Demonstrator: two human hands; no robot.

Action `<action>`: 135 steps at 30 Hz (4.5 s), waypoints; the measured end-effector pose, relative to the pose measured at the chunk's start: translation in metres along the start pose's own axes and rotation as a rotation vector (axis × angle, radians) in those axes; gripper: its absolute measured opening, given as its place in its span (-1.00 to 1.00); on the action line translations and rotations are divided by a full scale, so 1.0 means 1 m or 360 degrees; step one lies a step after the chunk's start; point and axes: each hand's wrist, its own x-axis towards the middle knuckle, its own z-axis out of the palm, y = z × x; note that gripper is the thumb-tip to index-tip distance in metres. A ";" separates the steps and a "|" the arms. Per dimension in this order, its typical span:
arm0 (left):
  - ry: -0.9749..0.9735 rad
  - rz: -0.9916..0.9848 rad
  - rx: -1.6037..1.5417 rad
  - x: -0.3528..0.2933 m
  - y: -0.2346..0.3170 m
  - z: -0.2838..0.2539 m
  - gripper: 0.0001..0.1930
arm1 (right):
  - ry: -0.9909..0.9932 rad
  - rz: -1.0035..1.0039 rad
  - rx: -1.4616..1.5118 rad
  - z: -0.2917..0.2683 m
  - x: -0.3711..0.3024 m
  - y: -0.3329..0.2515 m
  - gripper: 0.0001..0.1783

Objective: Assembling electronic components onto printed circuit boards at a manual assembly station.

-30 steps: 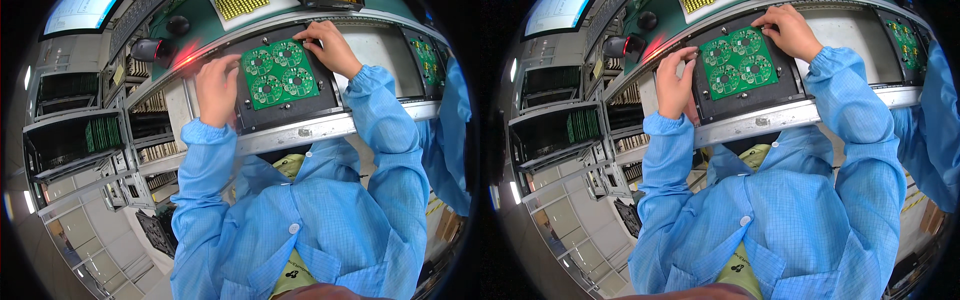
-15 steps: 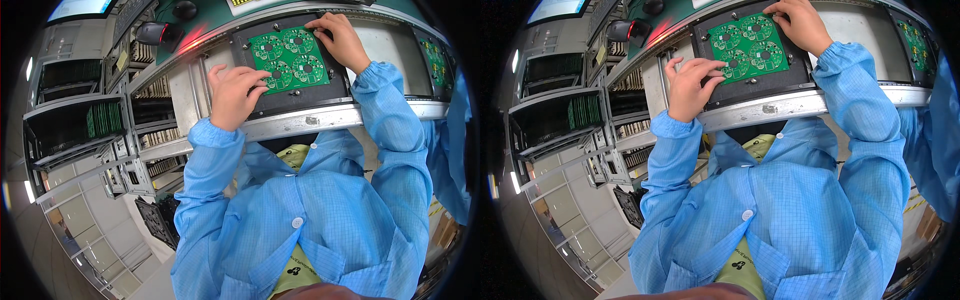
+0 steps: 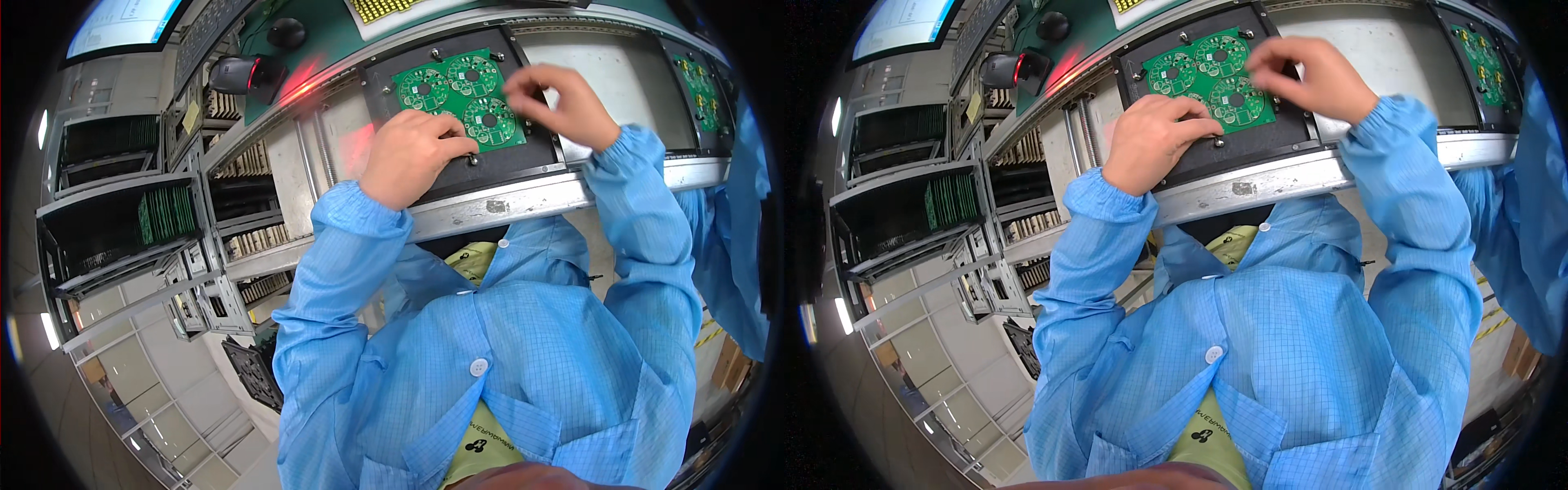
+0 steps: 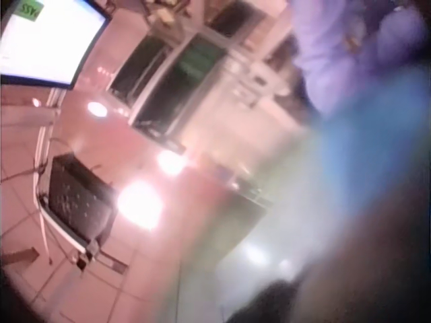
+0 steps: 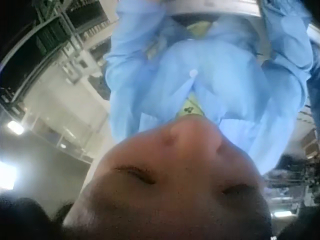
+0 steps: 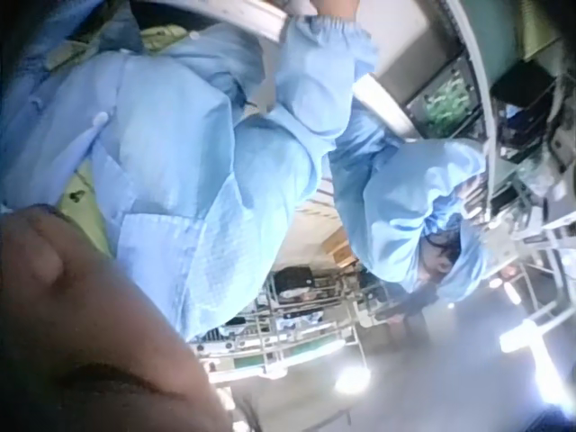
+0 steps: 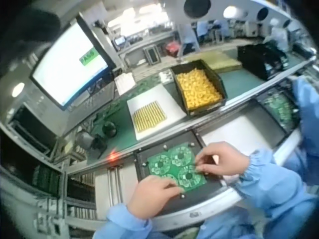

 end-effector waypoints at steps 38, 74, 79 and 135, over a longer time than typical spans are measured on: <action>0.0619 -0.0126 0.0964 0.107 -0.162 0.024 -0.93 | 0.0401 -0.0278 -0.1651 0.030 0.179 0.044 -0.77; 0.0234 -0.0188 0.0668 0.009 -0.089 -0.005 -0.86 | -0.0038 -0.0399 -0.1207 0.057 0.054 -0.026 -0.80; 0.0260 -0.0220 0.0587 0.009 -0.092 -0.002 -0.87 | -0.0027 -0.0408 -0.1155 0.057 0.055 -0.028 -0.80; 0.0742 -0.0507 -0.0002 -0.032 -0.093 0.003 -0.88 | -0.0086 -0.0461 -0.1559 0.095 0.043 -0.078 -0.82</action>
